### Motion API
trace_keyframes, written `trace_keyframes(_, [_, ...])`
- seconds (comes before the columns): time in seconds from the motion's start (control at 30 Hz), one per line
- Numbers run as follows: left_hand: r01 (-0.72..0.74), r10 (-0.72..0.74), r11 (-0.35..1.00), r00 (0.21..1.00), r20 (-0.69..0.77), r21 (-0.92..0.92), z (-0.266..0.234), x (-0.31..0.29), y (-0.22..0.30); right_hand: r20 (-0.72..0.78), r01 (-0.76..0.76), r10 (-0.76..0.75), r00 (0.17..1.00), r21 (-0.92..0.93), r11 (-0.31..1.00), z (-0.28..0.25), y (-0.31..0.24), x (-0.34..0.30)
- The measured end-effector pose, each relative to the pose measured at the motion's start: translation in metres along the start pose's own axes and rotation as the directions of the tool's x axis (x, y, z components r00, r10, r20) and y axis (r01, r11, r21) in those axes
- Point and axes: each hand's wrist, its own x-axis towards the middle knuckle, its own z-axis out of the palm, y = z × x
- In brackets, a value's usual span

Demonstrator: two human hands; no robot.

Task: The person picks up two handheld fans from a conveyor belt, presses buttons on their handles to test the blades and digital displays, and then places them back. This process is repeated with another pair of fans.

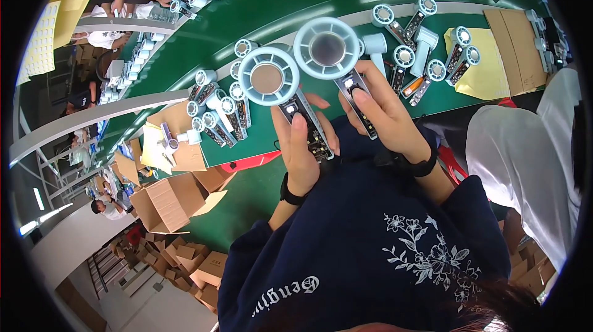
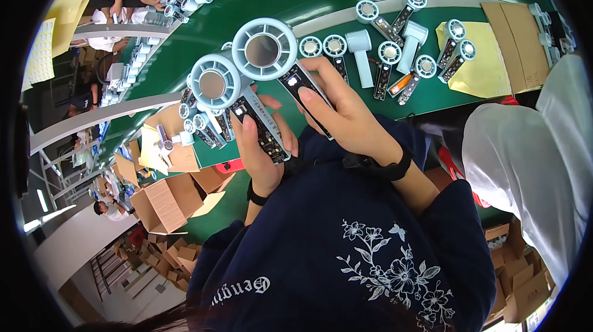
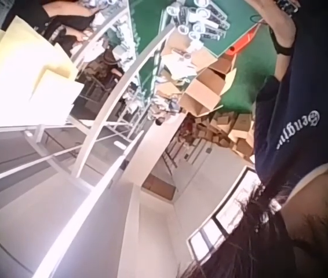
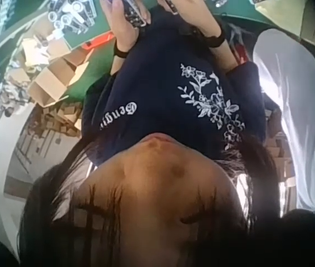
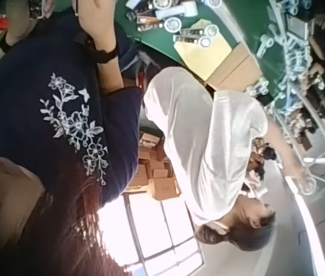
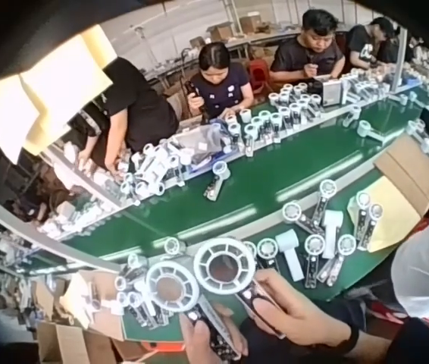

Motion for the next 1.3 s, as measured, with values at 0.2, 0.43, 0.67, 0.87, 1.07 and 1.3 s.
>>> trace_keyframes(0.2, [0.017,-0.017,1.0,1.0,-0.001,0.006,0.002,0.002,0.001,-0.01,0.014,-0.014,1.0,-0.004,1.0,-0.001,0.001,0.002])
trace_keyframes(0.43, [0.038,-0.037,0.999,0.998,0.043,-0.022,0.004,0.004,-0.005,-0.039,0.1,-0.101,0.994,-0.02,0.995,-0.003,0.004,0.002])
trace_keyframes(0.67, [0.08,-0.084,0.996,0.985,0.149,0.033,0.009,0.017,-0.011,-0.069,0.17,-0.173,0.982,-0.05,0.984,-0.016,0.0,-0.004])
trace_keyframes(0.87, [0.091,-0.121,0.987,0.961,0.247,0.131,0.036,0.031,-0.024,-0.206,0.25,-0.265,0.942,-0.095,0.964,-0.033,-0.003,-0.014])
trace_keyframes(1.07, [0.109,-0.176,0.977,0.895,0.411,0.181,0.053,0.053,-0.055,-0.362,0.348,-0.391,0.847,-0.179,0.92,-0.048,-0.004,-0.021])
trace_keyframes(1.3, [0.347,-0.369,0.924,0.701,0.61,0.16,0.092,0.073,-0.086,-0.619,0.396,-0.433,0.656,-0.206,0.895,-0.091,0.011,-0.045])
